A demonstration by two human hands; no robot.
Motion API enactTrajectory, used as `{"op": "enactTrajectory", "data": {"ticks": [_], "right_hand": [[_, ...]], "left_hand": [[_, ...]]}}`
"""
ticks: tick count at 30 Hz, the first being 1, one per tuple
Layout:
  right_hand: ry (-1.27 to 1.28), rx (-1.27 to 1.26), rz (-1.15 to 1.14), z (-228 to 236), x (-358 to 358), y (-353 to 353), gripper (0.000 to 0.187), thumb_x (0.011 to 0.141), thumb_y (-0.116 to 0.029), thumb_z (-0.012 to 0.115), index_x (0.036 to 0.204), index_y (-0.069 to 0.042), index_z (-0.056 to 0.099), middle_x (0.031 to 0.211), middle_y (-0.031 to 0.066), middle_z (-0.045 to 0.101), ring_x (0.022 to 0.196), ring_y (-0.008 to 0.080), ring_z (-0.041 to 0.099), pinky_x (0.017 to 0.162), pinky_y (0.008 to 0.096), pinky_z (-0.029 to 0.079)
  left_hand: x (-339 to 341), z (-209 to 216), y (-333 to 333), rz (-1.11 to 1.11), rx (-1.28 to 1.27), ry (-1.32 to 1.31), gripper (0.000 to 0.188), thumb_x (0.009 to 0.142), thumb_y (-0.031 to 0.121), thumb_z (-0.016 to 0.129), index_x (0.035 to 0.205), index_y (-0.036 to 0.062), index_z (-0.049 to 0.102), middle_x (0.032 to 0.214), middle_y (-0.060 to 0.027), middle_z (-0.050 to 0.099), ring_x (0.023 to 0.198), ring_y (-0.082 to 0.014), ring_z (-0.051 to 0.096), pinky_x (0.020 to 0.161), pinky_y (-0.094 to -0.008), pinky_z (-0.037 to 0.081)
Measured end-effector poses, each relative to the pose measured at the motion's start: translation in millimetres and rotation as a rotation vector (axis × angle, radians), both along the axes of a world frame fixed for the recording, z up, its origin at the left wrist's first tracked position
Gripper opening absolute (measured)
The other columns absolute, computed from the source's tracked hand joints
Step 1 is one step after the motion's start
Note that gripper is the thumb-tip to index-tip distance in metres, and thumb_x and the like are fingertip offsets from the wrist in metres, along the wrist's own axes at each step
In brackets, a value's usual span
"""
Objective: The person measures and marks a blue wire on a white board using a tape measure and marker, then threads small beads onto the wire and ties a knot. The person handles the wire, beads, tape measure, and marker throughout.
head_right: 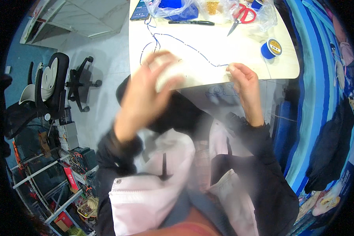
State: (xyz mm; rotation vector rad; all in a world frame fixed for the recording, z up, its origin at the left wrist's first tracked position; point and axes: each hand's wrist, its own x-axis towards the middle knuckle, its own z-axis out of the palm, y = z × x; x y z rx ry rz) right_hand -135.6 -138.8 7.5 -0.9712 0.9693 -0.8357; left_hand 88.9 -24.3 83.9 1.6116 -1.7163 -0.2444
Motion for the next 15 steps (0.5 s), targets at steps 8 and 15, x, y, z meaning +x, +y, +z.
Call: {"op": "enactTrajectory", "data": {"ticks": [8, 15], "right_hand": [[0.135, -0.085, 0.261, 7.1, 8.5, 26.4, 0.013, 0.092, -0.011, 0.061, 0.099, -0.001, 0.067, 0.069, -0.0083, 0.054, 0.059, -0.0004, 0.039, 0.053, 0.0163, 0.028], [0.454, -0.554, 0.236, 16.1, 16.4, 34.2, 0.009, 0.086, -0.005, 0.064, 0.089, 0.003, 0.065, 0.070, 0.0023, 0.056, 0.064, 0.0129, 0.051, 0.062, 0.0246, 0.041]], "left_hand": [[-67.0, -70.0, -27.7, 0.046, -0.196, 0.375, 0.023, 0.080, 0.000, 0.067, 0.103, 0.0024, 0.068, 0.089, -0.0139, 0.064, 0.072, -0.0261, 0.062, 0.062, -0.0308, 0.049], [-56.4, -82.0, -22.6, -0.003, -0.090, 0.385, 0.010, 0.078, 0.001, 0.069, 0.087, -0.0001, 0.068, 0.069, -0.0122, 0.058, 0.064, -0.0257, 0.057, 0.057, -0.0316, 0.045]]}}
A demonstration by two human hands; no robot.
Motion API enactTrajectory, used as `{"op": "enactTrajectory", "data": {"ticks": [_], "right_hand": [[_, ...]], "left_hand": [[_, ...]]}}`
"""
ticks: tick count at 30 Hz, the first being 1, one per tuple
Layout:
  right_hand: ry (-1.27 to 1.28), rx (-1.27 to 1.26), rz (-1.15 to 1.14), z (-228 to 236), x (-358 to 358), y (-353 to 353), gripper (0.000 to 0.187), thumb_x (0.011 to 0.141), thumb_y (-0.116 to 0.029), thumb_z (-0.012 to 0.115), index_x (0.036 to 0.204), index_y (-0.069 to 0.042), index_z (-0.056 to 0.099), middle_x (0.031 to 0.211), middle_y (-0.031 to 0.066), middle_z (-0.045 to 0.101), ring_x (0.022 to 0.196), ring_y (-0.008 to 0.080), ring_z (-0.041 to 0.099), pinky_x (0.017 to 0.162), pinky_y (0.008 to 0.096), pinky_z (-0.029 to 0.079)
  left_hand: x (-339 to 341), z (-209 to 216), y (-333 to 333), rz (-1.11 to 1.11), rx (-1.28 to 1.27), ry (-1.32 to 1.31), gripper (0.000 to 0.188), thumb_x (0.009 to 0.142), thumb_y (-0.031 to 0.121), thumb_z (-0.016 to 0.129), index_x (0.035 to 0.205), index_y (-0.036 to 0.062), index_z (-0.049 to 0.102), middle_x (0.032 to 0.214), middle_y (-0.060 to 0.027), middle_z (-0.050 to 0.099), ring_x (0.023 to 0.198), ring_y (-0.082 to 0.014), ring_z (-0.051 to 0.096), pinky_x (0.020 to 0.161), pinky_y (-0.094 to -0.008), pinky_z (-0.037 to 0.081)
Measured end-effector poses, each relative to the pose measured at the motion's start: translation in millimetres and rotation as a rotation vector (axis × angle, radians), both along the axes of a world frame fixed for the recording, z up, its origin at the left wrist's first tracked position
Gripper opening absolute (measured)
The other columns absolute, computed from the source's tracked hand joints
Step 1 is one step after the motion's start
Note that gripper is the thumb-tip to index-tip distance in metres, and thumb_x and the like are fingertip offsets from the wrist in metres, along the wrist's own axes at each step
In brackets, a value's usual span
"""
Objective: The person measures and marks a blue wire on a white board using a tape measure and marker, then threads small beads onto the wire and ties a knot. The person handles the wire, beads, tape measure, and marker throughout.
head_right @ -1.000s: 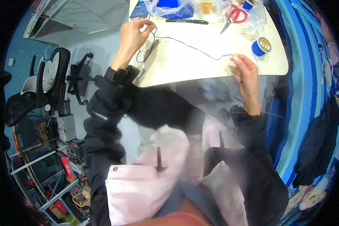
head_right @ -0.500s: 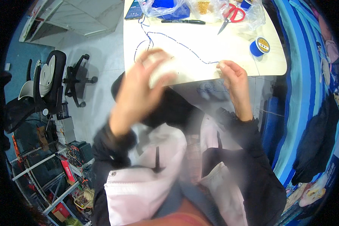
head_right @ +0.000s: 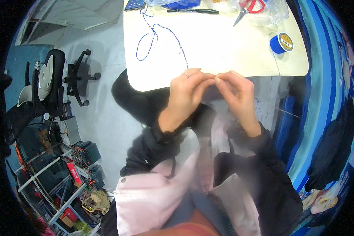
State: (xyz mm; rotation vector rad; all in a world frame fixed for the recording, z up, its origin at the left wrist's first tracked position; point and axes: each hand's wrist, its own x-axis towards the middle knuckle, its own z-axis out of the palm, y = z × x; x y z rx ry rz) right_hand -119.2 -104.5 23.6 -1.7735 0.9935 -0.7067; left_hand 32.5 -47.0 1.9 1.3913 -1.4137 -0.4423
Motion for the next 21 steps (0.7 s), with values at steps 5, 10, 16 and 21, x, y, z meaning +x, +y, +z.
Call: {"op": "enactTrajectory", "data": {"ticks": [5, 10, 16, 21], "right_hand": [[0.111, -0.348, 0.112, 4.3, -0.7, -7.2, 0.006, 0.079, -0.001, 0.066, 0.084, 0.002, 0.065, 0.076, 0.0105, 0.059, 0.073, 0.0212, 0.055, 0.069, 0.0295, 0.044], [0.058, -0.070, 0.250, 13.6, -3.5, -17.4, 0.007, 0.082, -0.004, 0.065, 0.084, 0.002, 0.064, 0.080, 0.0074, 0.061, 0.075, 0.0197, 0.056, 0.073, 0.0295, 0.045], [-0.238, 0.698, 0.388, 23.2, 0.3, -9.9, 0.009, 0.089, -0.008, 0.062, 0.091, 0.001, 0.064, 0.085, 0.0033, 0.061, 0.079, 0.0130, 0.058, 0.073, 0.0261, 0.046], [-0.338, 0.795, 0.263, 18.2, 2.6, -12.5, 0.012, 0.094, -0.013, 0.057, 0.090, -0.002, 0.061, 0.083, 0.0047, 0.060, 0.075, 0.0114, 0.058, 0.065, 0.0233, 0.045]], "left_hand": [[6.5, 0.2, 6.4, -0.049, -0.032, -0.147, 0.006, 0.079, -0.002, 0.066, 0.084, -0.0018, 0.061, 0.073, -0.0132, 0.054, 0.069, -0.0305, 0.055, 0.061, -0.0339, 0.045], [18.3, 0.3, 14.0, -0.063, 0.083, 0.046, 0.002, 0.083, -0.004, 0.060, 0.085, -0.0027, 0.060, 0.077, -0.0125, 0.056, 0.068, -0.0262, 0.056, 0.061, -0.0315, 0.045], [20.0, 0.3, 21.7, -0.288, 0.134, 0.353, 0.010, 0.096, 0.006, 0.048, 0.095, -0.0025, 0.053, 0.086, -0.0097, 0.063, 0.070, -0.0159, 0.057, 0.070, -0.0262, 0.047], [34.6, 6.3, 31.7, -0.359, 0.412, 0.579, 0.015, 0.099, 0.010, 0.045, 0.094, -0.0013, 0.053, 0.081, -0.0063, 0.059, 0.068, -0.0138, 0.055, 0.066, -0.0271, 0.047]]}}
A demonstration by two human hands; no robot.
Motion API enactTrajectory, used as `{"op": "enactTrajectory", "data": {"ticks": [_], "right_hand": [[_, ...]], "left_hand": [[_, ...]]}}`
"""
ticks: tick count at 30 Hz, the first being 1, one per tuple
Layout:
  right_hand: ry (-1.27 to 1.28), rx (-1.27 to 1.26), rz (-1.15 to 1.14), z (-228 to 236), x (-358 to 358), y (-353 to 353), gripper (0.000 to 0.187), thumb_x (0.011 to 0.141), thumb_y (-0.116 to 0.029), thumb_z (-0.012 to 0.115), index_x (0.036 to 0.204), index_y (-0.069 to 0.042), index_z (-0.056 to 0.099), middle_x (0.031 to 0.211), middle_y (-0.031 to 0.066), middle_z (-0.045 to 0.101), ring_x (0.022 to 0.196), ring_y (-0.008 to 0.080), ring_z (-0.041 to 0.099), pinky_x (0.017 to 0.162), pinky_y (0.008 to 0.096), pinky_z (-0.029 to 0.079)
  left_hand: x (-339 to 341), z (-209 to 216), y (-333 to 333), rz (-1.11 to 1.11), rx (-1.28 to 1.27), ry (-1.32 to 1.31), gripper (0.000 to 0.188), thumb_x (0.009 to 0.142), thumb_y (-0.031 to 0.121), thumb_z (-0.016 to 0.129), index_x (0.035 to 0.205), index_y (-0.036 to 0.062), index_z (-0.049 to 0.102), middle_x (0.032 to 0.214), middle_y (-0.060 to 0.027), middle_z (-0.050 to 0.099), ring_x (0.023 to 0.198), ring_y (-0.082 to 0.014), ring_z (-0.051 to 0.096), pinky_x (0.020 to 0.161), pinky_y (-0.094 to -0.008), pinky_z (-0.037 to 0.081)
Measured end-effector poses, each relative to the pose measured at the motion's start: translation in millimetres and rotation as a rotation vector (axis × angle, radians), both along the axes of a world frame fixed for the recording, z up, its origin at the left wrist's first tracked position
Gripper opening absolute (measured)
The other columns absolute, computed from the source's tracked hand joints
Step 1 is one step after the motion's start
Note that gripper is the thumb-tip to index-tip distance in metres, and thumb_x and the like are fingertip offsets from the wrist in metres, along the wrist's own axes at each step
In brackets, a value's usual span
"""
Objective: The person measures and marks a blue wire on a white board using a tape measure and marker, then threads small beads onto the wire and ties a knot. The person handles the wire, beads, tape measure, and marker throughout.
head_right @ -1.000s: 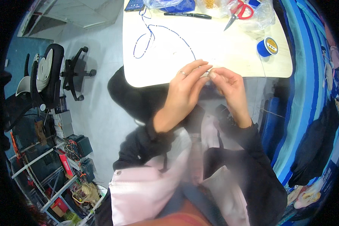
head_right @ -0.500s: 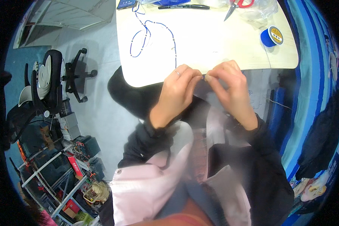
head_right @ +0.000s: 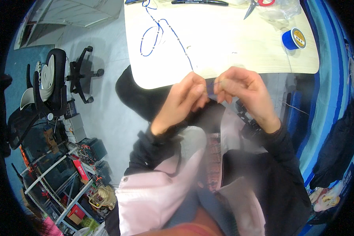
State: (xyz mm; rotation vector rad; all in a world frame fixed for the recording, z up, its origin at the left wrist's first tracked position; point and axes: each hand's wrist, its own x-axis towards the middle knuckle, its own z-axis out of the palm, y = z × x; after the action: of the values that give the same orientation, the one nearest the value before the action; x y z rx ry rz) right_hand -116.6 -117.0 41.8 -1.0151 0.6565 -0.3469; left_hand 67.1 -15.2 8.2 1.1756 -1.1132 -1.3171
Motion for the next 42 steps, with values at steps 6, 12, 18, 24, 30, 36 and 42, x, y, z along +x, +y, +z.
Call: {"op": "enactTrajectory", "data": {"ticks": [6, 12, 18, 24, 30, 36, 42], "right_hand": [[0.115, -0.272, 0.033, -13.7, -7.9, -20.2, 0.020, 0.097, -0.021, 0.054, 0.089, -0.003, 0.055, 0.074, 0.0026, 0.054, 0.060, 0.0064, 0.046, 0.056, 0.0194, 0.037], [0.267, -0.416, 0.083, -10.5, -21.4, -40.8, 0.017, 0.095, -0.021, 0.057, 0.090, -0.004, 0.059, 0.074, -0.0023, 0.053, 0.066, 0.0050, 0.046, 0.061, 0.0190, 0.037], [0.317, -0.547, 0.058, -12.4, -41.5, -63.9, 0.017, 0.094, -0.020, 0.060, 0.091, -0.003, 0.061, 0.075, -0.0036, 0.053, 0.071, 0.0040, 0.046, 0.064, 0.0191, 0.037], [0.395, -0.628, -0.072, -40.5, -47.3, -65.4, 0.016, 0.094, -0.018, 0.060, 0.092, -0.002, 0.061, 0.075, -0.0039, 0.053, 0.069, 0.0035, 0.045, 0.063, 0.0182, 0.036], [0.432, -0.779, -0.143, -51.3, -42.6, -62.6, 0.017, 0.094, -0.018, 0.061, 0.093, -0.001, 0.062, 0.074, -0.0039, 0.052, 0.067, 0.0029, 0.043, 0.060, 0.0176, 0.033], [0.427, -0.781, -0.112, -48.0, -50.3, -63.0, 0.016, 0.091, -0.021, 0.063, 0.092, -0.005, 0.063, 0.075, -0.0032, 0.053, 0.069, 0.0043, 0.045, 0.063, 0.0182, 0.035], [0.171, -0.698, 0.050, -49.2, -69.3, -75.8, 0.013, 0.091, -0.021, 0.063, 0.094, -0.008, 0.062, 0.078, -0.0028, 0.054, 0.072, 0.0061, 0.049, 0.067, 0.0189, 0.037]], "left_hand": [[20.1, 2.7, -9.8, 0.223, -0.293, -0.577, 0.005, 0.087, 0.001, 0.056, 0.084, -0.0018, 0.054, 0.074, -0.0151, 0.055, 0.066, -0.0314, 0.056, 0.060, -0.0352, 0.045], [38.3, 13.5, -20.8, 0.210, -0.307, -0.834, 0.005, 0.083, 0.000, 0.060, 0.085, 0.0017, 0.055, 0.076, -0.0127, 0.057, 0.072, -0.0325, 0.058, 0.061, -0.0380, 0.046], [39.7, 10.7, -29.8, 0.201, -0.247, -0.802, 0.004, 0.081, 0.000, 0.060, 0.084, 0.0028, 0.059, 0.077, -0.0125, 0.058, 0.073, -0.0323, 0.059, 0.064, -0.0381, 0.047], [20.4, -7.1, -37.9, 0.244, -0.067, -0.734, 0.004, 0.079, 0.001, 0.061, 0.077, -0.0013, 0.064, 0.073, -0.0167, 0.061, 0.070, -0.0339, 0.060, 0.064, -0.0388, 0.047], [22.0, -2.9, -40.0, 0.214, 0.004, -0.728, 0.006, 0.078, 0.001, 0.062, 0.078, -0.0020, 0.066, 0.072, -0.0189, 0.063, 0.070, -0.0355, 0.060, 0.067, -0.0398, 0.048], [19.3, 1.4, -46.0, 0.148, -0.015, -0.911, 0.006, 0.080, 0.004, 0.061, 0.078, -0.0016, 0.064, 0.076, -0.0177, 0.062, 0.075, -0.0358, 0.060, 0.067, -0.0437, 0.047], [17.3, 5.4, -45.8, 0.118, 0.020, -1.014, 0.009, 0.082, 0.008, 0.060, 0.078, -0.0006, 0.061, 0.078, -0.0153, 0.061, 0.076, -0.0357, 0.060, 0.068, -0.0442, 0.047]]}}
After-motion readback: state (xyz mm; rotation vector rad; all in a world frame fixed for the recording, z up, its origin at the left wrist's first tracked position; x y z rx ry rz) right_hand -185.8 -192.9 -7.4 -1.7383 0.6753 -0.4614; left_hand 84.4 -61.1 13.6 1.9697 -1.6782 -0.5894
